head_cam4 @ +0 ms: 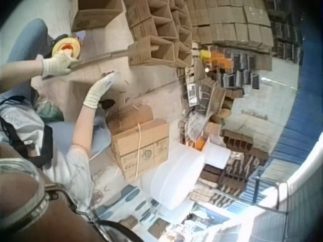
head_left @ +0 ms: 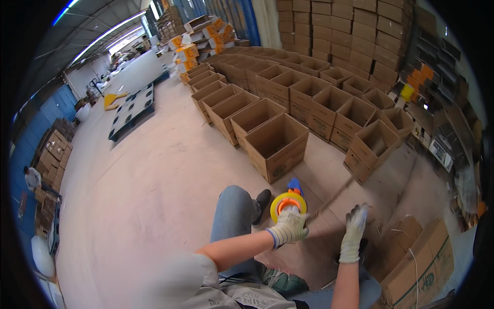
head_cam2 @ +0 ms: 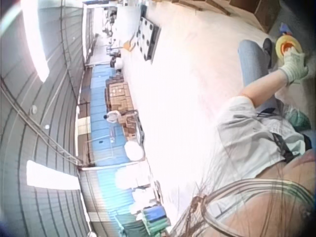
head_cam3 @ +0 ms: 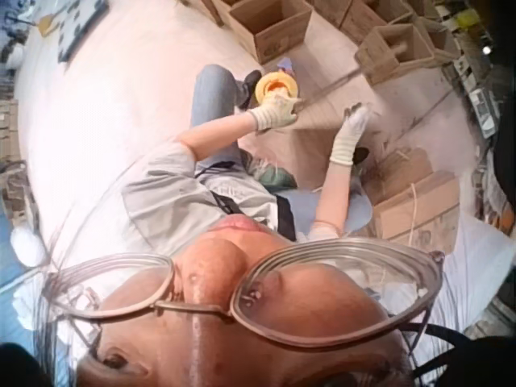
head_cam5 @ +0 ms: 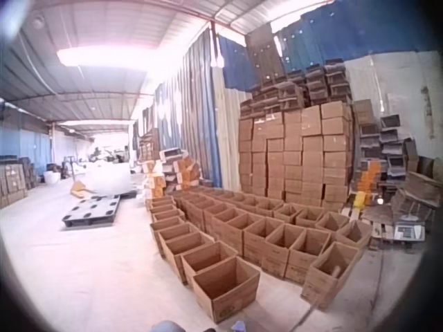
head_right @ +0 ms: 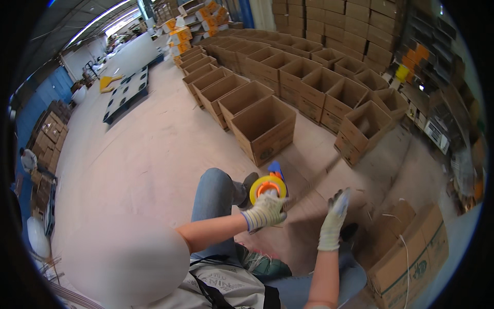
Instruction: The person sits on the floor and repeatedly assembles flat-packed cardboard boxes. They fold the flaps into shape and seal the seams using a handheld tape dispenser. Completed boxes are placed into a growing stack nearby.
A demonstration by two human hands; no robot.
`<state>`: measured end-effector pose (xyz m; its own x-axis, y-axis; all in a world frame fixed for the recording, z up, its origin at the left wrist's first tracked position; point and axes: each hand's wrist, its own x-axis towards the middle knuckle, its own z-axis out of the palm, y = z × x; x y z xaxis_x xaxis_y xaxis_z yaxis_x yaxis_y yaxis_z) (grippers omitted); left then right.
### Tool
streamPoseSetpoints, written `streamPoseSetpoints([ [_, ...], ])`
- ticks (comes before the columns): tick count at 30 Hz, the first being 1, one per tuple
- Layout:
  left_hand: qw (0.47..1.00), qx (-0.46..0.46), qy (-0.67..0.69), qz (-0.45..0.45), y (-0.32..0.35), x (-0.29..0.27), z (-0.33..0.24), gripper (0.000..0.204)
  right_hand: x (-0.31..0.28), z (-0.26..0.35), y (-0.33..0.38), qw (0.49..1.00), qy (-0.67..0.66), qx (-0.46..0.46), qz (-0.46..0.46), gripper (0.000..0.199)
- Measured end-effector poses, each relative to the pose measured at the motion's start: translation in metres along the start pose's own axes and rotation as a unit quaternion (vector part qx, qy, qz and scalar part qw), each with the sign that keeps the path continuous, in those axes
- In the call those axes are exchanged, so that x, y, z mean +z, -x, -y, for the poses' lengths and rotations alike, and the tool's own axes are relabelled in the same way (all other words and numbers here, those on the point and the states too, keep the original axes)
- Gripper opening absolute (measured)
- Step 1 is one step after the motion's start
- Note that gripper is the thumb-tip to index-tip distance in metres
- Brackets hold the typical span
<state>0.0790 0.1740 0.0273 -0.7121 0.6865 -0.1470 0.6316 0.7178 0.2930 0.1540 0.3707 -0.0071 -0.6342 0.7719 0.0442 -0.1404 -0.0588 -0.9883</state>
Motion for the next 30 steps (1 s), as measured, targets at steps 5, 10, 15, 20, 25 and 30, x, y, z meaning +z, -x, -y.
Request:
streamPoseSetpoints([
  [5, 0.995, 0.067, -0.019, 0.071, 0.042, 0.065, 0.024, 0.047, 0.030, -0.065, -0.071, 0.962, 0.195, 0.139, -0.134, 0.067],
  [10, 0.983, 0.083, 0.099, 0.134, 0.021, 0.026, 0.023, 0.067, -0.026, -0.153, -0.109, 0.728, 0.681, -0.076, -0.014, 0.044],
  [15, 0.969, 0.063, 0.145, 0.188, 0.016, 0.027, 0.040, 0.048, -0.019, -0.113, -0.074, 0.779, 0.581, -0.210, -0.103, 0.045],
  [20, 0.982, 0.044, 0.004, 0.182, 0.012, 0.036, 0.048, 0.048, -0.037, -0.058, -0.068, 0.888, 0.450, 0.084, -0.043, 0.069],
  [25, 0.991, 0.008, -0.116, 0.072, -0.006, 0.031, 0.060, 0.040, -0.065, -0.036, -0.090, 0.807, 0.575, 0.097, 0.096, 0.059],
  [30, 0.984, -0.120, -0.086, -0.101, -0.056, 0.018, 0.061, 0.045, -0.059, 0.005, -0.079, 0.748, 0.626, -0.029, 0.217, 0.051],
])
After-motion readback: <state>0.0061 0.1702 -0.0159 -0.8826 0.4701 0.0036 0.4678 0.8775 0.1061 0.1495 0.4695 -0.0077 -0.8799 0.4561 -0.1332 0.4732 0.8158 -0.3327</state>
